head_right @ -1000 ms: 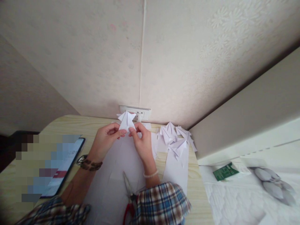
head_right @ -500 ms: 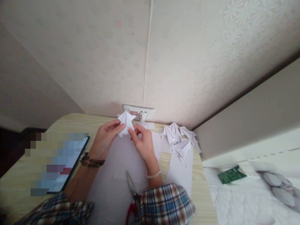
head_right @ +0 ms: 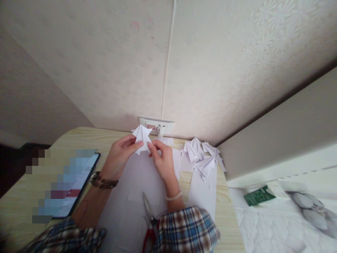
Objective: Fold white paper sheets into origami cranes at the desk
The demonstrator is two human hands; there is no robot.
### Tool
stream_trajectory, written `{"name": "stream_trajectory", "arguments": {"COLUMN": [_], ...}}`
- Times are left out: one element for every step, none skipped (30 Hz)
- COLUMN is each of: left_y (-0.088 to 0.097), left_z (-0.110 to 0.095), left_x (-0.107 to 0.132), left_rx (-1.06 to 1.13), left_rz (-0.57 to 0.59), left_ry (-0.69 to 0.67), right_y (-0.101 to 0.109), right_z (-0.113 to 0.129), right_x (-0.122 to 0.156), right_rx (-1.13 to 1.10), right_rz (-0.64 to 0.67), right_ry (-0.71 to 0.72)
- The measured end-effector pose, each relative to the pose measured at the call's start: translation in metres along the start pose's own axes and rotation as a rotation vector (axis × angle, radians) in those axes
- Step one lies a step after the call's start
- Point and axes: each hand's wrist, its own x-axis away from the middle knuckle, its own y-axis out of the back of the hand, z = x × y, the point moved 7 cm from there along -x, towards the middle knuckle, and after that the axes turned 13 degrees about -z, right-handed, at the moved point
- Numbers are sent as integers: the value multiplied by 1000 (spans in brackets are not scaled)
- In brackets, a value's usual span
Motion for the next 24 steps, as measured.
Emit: {"name": "stream_trajectory", "arguments": {"left_y": [1,3,4,4,4,4,4,4,3,3,4,4,4,4,4,4,4,4,4,5,5,6,7,7], "left_z": [0,0,0,0,1,1,1,1,2,2,2,2,1,1,1,1,1,0,0,0,1,1,2,2], "left_x": [-1,-1,-2,-2,-2,-2,-2,-2,-1,-1,-1,-1,-2,-2,-2,-2,-2,-2,-2,-2,-3,-3,-4,-5], "left_rx": [2,6,10,15,19,23,27,30,34,37,41,44,47,50,52,54,54,53,49,43,35,25,14,4], "left_rz": [-13,-24,-32,-36,-36,-34,-30,-28,-29,-33,-38,-43,-47,-48,-48,-46,-45,-46,-47,-51,-56,-60,-63,-63], "left_ry": [-5,-8,-10,-9,-6,-1,6,13,19,23,25,26,27,27,26,23,18,11,3,-3,-7,-9,-9,-10], "right_y": [0,1,2,3,5,6,7,7,7,7,6,5,4,2,1,-1,-2,-3,-4,-3,-2,-1,0,0], "right_z": [0,0,-1,-1,-2,-2,-2,-2,-1,0,2,3,4,6,7,8,9,11,12,13,14,13,13,12], "right_x": [0,0,0,0,-1,-1,-1,-1,-1,0,0,0,1,1,1,1,1,2,2,2,2,2,2,2], "right_rx": [-13,-25,-37,-55,-78,-107,-139,-166,-184,-191,-188,-180,-167,-152,-135,-116,-95,-75,-56,-40,-26,-11,3,19], "right_rz": [-2,-12,-29,-49,-68,-84,-91,-93,-88,-80,-71,-61,-52,-42,-29,-15,-1,12,19,20,14,10,7,9], "right_ry": [2,6,7,6,2,-1,-2,2,10,23,38,54,71,89,109,131,158,187,218,246,267,280,285,287]}}
